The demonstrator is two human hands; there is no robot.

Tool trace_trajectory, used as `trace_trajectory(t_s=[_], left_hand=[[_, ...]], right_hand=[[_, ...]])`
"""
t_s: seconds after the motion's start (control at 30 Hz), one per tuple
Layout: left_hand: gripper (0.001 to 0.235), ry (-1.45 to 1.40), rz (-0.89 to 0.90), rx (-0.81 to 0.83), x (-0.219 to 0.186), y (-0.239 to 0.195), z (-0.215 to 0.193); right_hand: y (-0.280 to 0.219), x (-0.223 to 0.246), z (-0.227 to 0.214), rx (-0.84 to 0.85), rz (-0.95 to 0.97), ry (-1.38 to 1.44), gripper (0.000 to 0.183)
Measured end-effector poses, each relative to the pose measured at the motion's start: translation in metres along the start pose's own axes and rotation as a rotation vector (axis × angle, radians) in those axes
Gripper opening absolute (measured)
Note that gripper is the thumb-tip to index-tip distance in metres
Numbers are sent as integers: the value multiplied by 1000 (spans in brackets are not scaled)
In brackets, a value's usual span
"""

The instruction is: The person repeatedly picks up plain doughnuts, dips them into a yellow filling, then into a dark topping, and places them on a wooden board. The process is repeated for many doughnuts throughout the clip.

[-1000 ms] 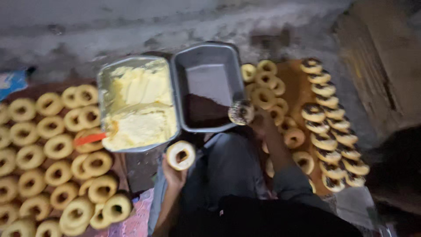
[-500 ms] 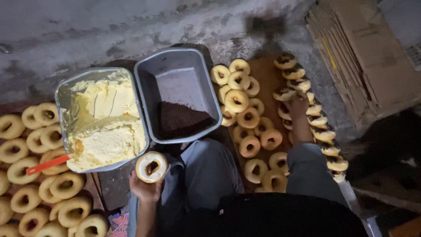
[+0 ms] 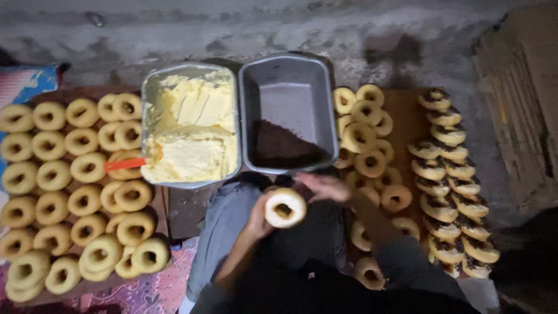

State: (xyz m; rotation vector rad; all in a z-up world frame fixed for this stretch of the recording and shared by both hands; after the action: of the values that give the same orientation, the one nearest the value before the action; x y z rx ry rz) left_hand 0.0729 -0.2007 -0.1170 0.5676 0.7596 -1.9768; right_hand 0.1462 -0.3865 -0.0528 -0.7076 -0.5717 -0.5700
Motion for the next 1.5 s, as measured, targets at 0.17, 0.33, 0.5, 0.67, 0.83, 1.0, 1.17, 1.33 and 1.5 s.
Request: trace_trajectory(t_s=[0.17,0.33,0.5,0.67,0.83,1.0,1.17,1.33,1.5], left_hand=[[55,-155,-256,-105,-23,-23,-22],[42,-356,-64,50,-74,-54,-17],[43,-343,-11,41,-76,-50,-23],[42,-367,0,92,-74,-50,-27],[43,-367,6,128,-76,-50,-25],[45,-339,-3,108,-82,-49,-27],[50,-330,-11,77,-86,-45,-22],[52,-339,5,11,-88,-38,-19],[56,-301,24,-11,-91,-35,-14]], right_hand=[[73,-1,18,96,-223,249,27],[158,57,-70,-438,-439,-192,34],[207,7,-70,-438,-158,-516,46],[181,30,-24,-367,-522,-1230,39],[112,56,-78,-428,-422,-286,40],[-5,53,-155,-241,-536,668,40],[-137,82,-265,-686,-815,585,38],[-183,147,-334,-743,-945,602,43],[-187,195,-371,-1310,-815,-101,43]])
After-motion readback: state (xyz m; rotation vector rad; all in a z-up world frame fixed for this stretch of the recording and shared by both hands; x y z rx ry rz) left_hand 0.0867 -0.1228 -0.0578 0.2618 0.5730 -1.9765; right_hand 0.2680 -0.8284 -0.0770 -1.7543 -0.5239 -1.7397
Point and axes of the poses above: each hand's wrist, its own y-axis towards the middle knuckle, its own z-axis out of the palm, x = y × z, the point moved 9 cm from there along y, towards the middle knuckle, and after that the axes turned 13 degrees about y, right-handed, at the moved point
